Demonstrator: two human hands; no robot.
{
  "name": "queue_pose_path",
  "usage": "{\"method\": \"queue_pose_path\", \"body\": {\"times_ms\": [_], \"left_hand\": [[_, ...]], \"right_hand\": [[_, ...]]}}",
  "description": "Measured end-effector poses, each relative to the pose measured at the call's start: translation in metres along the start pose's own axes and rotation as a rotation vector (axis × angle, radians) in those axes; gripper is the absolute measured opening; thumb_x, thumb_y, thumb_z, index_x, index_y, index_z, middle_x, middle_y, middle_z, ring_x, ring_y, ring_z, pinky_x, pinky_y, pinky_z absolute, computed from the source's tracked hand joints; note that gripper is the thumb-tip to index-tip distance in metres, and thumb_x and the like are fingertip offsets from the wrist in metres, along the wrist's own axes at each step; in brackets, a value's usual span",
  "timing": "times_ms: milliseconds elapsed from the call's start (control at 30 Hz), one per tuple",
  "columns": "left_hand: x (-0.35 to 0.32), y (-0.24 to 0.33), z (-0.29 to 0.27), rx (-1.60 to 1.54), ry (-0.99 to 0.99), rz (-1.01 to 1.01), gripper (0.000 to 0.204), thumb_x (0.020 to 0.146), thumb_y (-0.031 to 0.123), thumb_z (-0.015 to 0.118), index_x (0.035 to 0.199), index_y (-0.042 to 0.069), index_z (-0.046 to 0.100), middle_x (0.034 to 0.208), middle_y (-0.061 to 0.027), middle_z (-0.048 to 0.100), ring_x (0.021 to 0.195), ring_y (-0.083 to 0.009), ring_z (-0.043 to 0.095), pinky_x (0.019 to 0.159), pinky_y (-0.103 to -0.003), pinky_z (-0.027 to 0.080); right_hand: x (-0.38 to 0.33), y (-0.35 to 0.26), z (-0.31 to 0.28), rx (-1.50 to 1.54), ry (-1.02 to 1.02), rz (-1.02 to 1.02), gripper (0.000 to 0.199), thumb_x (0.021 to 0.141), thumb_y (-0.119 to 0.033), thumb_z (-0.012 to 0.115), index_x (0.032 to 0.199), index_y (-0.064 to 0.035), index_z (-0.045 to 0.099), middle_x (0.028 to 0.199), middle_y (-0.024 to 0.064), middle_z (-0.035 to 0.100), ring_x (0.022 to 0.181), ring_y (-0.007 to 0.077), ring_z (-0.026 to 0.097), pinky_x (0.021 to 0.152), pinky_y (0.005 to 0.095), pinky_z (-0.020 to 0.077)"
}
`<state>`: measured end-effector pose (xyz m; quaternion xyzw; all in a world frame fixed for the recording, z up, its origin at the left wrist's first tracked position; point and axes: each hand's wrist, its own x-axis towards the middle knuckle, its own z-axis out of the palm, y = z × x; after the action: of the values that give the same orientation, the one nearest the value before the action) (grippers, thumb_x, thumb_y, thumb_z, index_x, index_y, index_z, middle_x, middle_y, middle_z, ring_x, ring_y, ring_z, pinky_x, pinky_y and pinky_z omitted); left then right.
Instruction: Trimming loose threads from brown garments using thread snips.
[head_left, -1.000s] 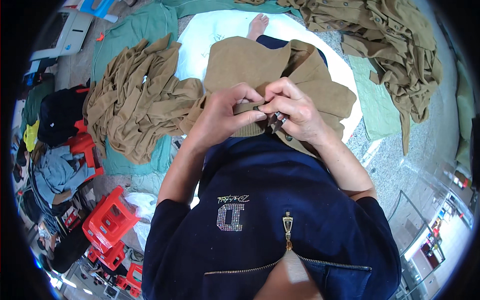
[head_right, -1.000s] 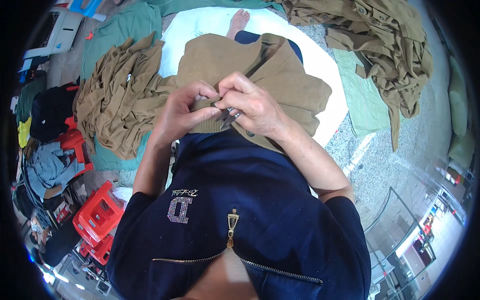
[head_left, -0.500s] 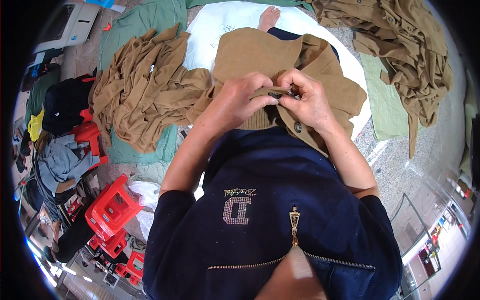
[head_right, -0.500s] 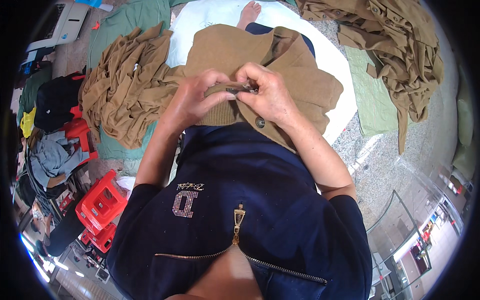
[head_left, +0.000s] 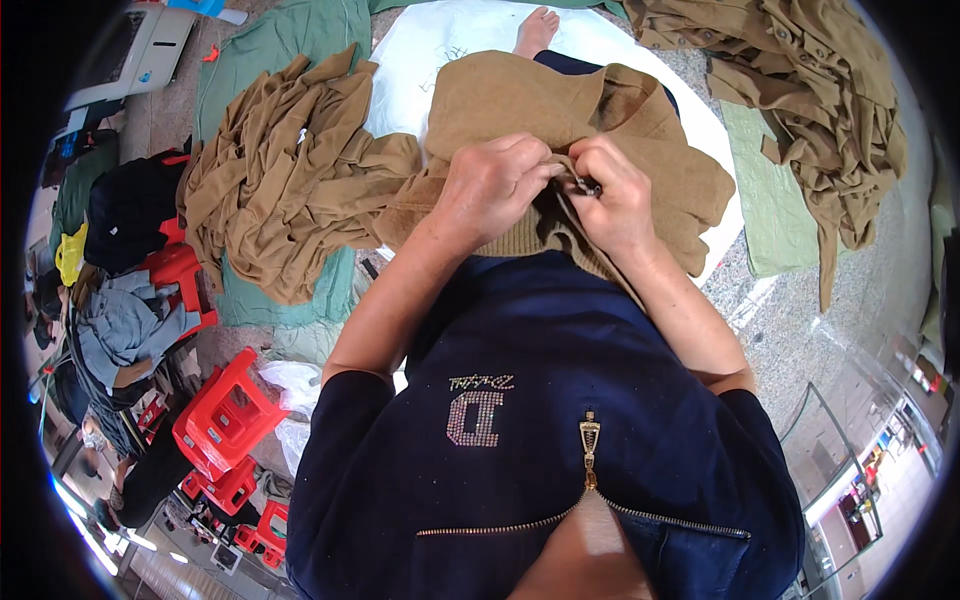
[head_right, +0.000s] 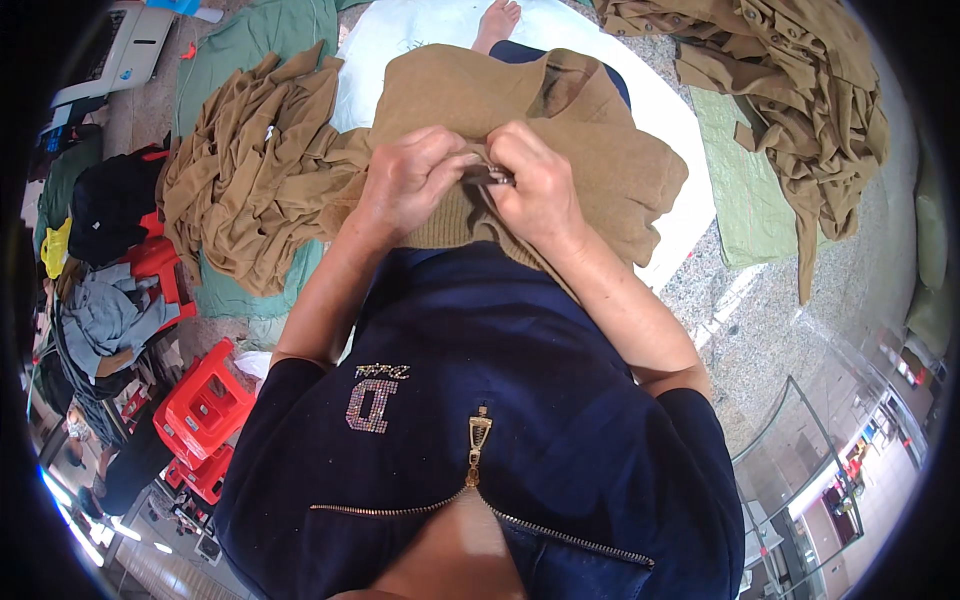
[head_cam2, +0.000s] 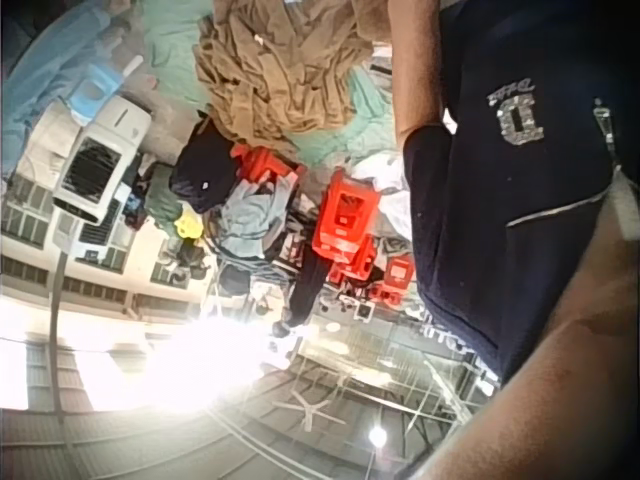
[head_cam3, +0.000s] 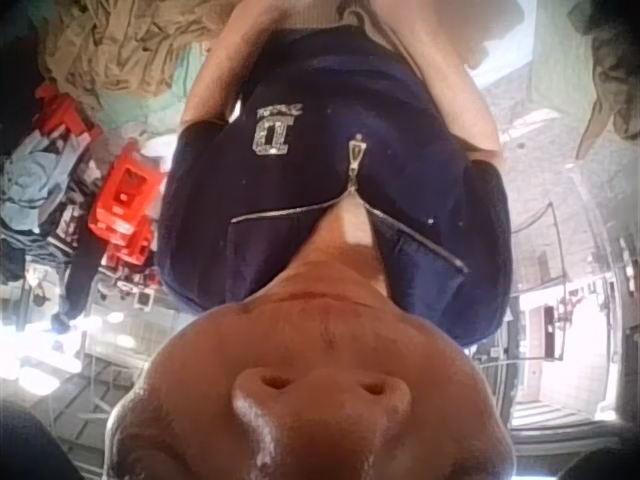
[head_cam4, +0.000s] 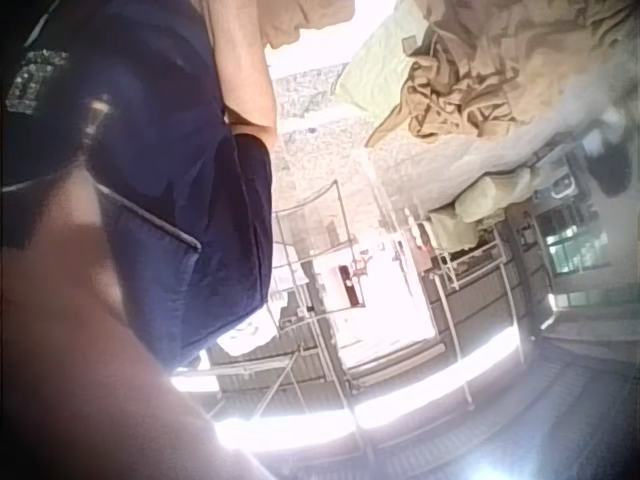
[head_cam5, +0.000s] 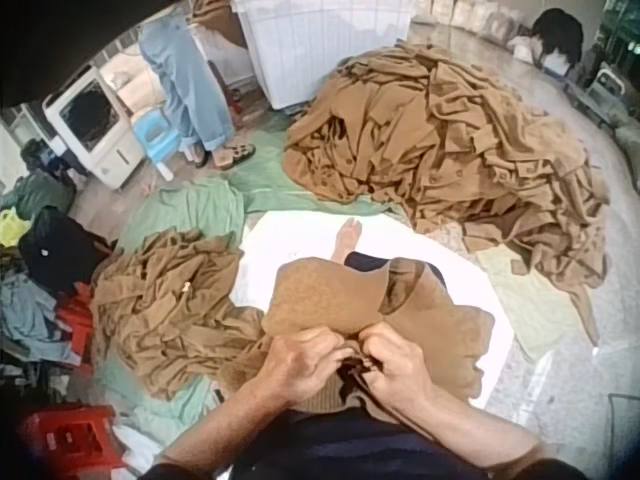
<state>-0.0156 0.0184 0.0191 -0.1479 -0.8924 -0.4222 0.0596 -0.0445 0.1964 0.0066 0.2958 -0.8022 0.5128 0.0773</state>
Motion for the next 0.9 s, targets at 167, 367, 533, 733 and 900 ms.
{"method": "queue_pose_path", "body": {"times_ms": [167,367,533,733,900], "left_hand": [[0.003,0.006,-0.017,-0.142,-0.088,-0.134,0.020,0.080,0.009,0.072,0.092,-0.003,0.063,0.085,-0.0150,0.064,0.081,-0.0286,0.065,0.072,-0.035,0.049],[0.002,0.002,-0.016,-0.144,-0.127,-0.062,0.025,0.078,0.015,0.076,0.088,-0.001,0.060,0.079,-0.0140,0.062,0.074,-0.0305,0.062,0.066,-0.037,0.048],[-0.001,-0.004,-0.003,0.035,0.055,0.171,0.022,0.078,0.018,0.076,0.079,0.004,0.058,0.069,-0.0102,0.054,0.063,-0.0289,0.059,0.055,-0.037,0.046],[0.009,-0.009,0.010,0.331,0.215,0.185,0.013,0.080,0.013,0.072,0.085,0.006,0.063,0.076,-0.0099,0.061,0.063,-0.0289,0.061,0.055,-0.037,0.048],[-0.006,-0.028,-0.017,0.165,-0.105,-0.309,0.029,0.084,0.030,0.073,0.085,0.003,0.062,0.076,-0.0110,0.066,0.070,-0.0285,0.065,0.065,-0.039,0.050]], "right_hand": [[0.002,0.000,-0.007,0.008,-0.053,-0.056,0.021,0.065,0.009,0.063,0.076,-0.0016,0.049,0.085,0.0112,0.059,0.073,0.0286,0.061,0.062,0.0355,0.0485],[0.000,0.002,-0.009,0.074,-0.123,-0.049,0.024,0.064,0.009,0.067,0.075,-0.0027,0.049,0.087,0.0111,0.063,0.074,0.0258,0.063,0.063,0.0311,0.0495],[0.002,0.000,-0.006,0.153,-0.034,0.062,0.025,0.065,0.009,0.067,0.075,-0.0025,0.047,0.084,0.0091,0.060,0.070,0.0231,0.060,0.057,0.0340,0.0462],[0.013,0.008,-0.010,0.039,-0.017,-0.033,0.018,0.071,0.007,0.062,0.084,-0.0022,0.055,0.088,0.0101,0.058,0.079,0.0228,0.061,0.068,0.0327,0.0510],[0.012,0.016,-0.056,-0.101,0.071,0.274,0.016,0.084,0.003,0.062,0.099,-0.0016,0.060,0.094,0.0085,0.058,0.080,0.0152,0.061,0.071,0.0276,0.0516]]}}
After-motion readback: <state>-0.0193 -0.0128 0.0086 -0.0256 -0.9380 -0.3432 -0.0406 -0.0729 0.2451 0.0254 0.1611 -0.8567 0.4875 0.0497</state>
